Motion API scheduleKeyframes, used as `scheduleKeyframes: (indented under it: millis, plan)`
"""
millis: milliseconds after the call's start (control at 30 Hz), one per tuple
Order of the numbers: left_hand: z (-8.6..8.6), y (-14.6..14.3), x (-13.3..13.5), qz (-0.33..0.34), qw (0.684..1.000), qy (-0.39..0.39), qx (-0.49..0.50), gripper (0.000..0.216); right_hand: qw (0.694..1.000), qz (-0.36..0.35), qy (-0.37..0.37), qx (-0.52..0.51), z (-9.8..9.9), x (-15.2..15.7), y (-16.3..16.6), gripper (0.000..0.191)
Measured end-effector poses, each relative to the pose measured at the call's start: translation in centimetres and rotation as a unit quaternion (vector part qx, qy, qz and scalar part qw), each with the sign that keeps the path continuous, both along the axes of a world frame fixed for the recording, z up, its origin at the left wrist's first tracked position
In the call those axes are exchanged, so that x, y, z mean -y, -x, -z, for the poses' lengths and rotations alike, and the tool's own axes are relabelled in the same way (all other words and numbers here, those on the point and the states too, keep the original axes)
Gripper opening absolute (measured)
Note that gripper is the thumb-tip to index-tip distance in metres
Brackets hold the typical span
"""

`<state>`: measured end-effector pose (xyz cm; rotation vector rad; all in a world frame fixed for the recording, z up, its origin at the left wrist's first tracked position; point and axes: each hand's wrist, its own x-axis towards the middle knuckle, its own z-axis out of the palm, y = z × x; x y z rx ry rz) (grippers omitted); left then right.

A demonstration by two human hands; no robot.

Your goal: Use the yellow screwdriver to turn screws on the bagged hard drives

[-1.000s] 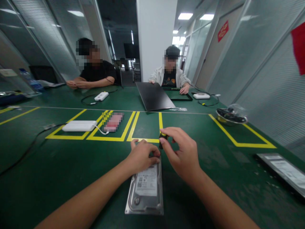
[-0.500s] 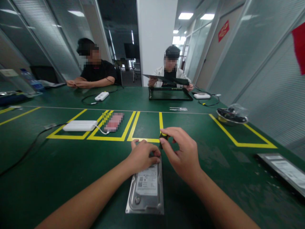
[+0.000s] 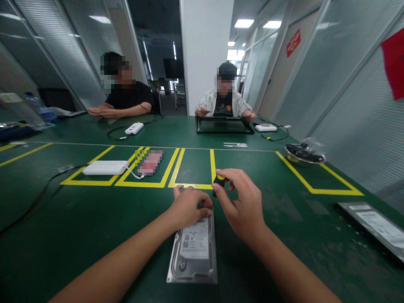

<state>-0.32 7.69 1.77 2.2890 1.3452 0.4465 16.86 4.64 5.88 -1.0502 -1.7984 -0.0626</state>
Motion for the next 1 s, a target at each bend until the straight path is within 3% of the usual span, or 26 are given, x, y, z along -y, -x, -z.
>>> scheduleKeyframes:
  millis: [200,300,400,600,833,1000]
  plan:
    - [0.1,0.0,-0.2,0.007,1.000,-0.001,-0.002,0.010,0.995,0.101,-0.004,0.025,-2.6,1.8,-2.4,0.024]
    - [0.2,0.1,-0.1,0.009,1.000,-0.007,0.000,0.010,0.990,0.140,-0.003,0.035,-2.8,3.5,-3.9,0.022]
    - [0.2,0.1,0.0,0.008,1.000,-0.009,0.001,0.010,0.981,0.168,-0.018,0.090,-1.1,4.9,-5.2,0.019]
    - [0.2,-0.1,0.4,-0.003,1.000,-0.020,-0.005,0.012,0.963,0.176,-0.074,0.192,4.2,5.1,-6.8,0.015]
    - [0.0,-0.6,2.0,-0.065,0.991,-0.114,-0.040,0.022,0.955,0.144,0.106,0.238,7.1,4.3,-7.0,0.019]
    - [-0.4,0.4,3.2,-0.077,0.989,-0.121,-0.044,0.025,0.951,0.104,0.186,0.222,7.9,4.1,-7.2,0.019]
